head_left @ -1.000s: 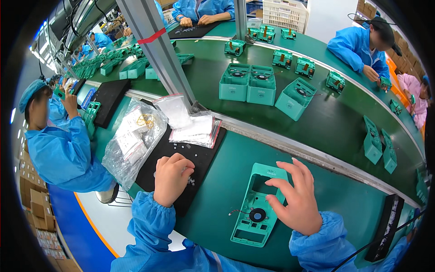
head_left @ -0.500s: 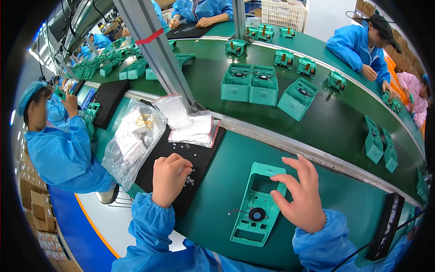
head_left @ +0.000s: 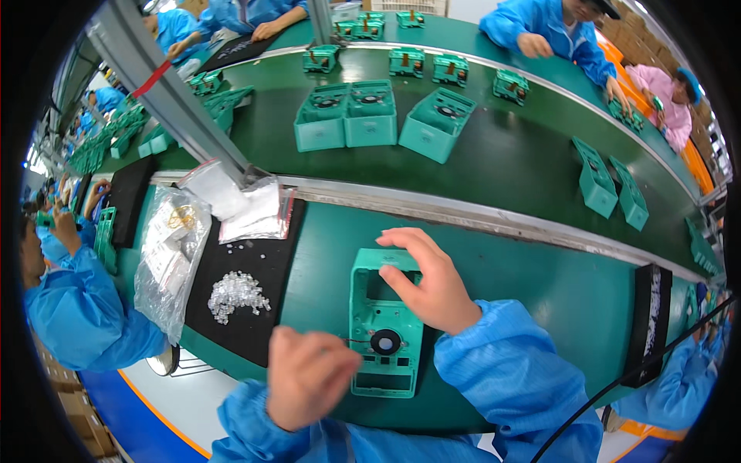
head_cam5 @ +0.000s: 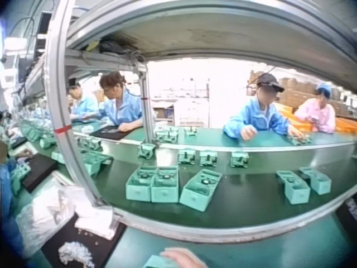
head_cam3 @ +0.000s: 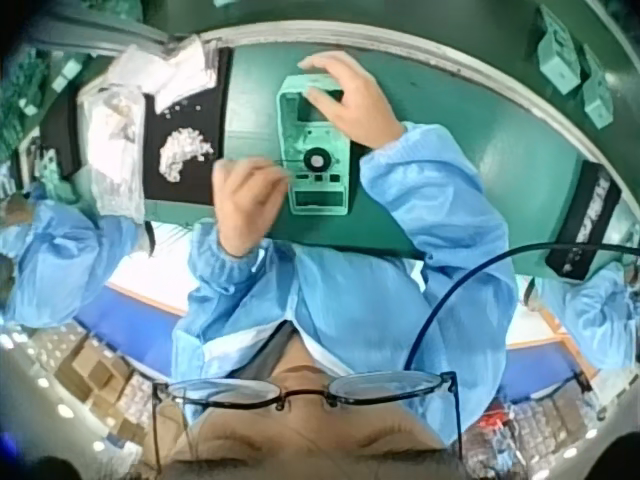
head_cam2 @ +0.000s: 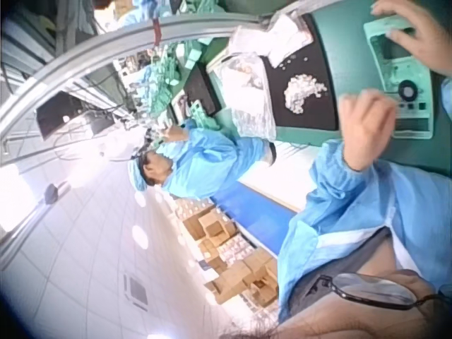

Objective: The person assembles electronic components into green plastic housings by hand, inserting electronic circuit boards, wires, and small black components, then securing them with screws.

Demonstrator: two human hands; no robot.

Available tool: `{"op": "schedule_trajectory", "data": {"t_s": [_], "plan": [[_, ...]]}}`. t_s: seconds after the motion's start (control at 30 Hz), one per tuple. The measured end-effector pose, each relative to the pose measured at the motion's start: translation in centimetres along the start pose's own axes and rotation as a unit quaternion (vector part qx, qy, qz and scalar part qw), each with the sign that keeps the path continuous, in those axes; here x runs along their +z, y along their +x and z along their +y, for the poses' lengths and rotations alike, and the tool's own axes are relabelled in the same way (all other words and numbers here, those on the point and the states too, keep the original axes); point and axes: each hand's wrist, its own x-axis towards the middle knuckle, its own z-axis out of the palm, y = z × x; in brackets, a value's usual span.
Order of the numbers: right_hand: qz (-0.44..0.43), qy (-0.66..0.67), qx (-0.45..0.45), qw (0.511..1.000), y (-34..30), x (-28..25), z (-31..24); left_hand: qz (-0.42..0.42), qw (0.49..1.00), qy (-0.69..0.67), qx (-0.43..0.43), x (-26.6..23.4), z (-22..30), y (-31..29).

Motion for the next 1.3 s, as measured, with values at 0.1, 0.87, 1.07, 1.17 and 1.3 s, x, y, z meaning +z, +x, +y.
{"op": "schedule_trajectory", "data": {"t_s": [0.1,0.87,1.07,1.17,1.3], "plan": [[-0.003,0.026,0.017,1.0,0.0,-0.4,-0.4,-0.002,0.999,-0.024,0.045,3.7,2.3,-1.0],[0.024,-0.04,0.004,0.999,-0.7,0.4,0.4,-0.046,0.995,0.045,0.071,4.9,2.7,-0.3],[0.026,-0.039,0.006,0.999,-0.7,0.5,0.5,-0.082,0.995,0.013,0.053,4.9,2.5,0.3],[0.03,-0.04,0.001,0.999,-0.6,0.5,0.5,-0.086,0.993,0.019,0.075,4.8,2.2,0.3],[0.028,-0.045,0.005,0.999,-0.7,0.4,0.3,-0.098,0.99,0.045,0.091,4.5,2.6,0.5]]}}
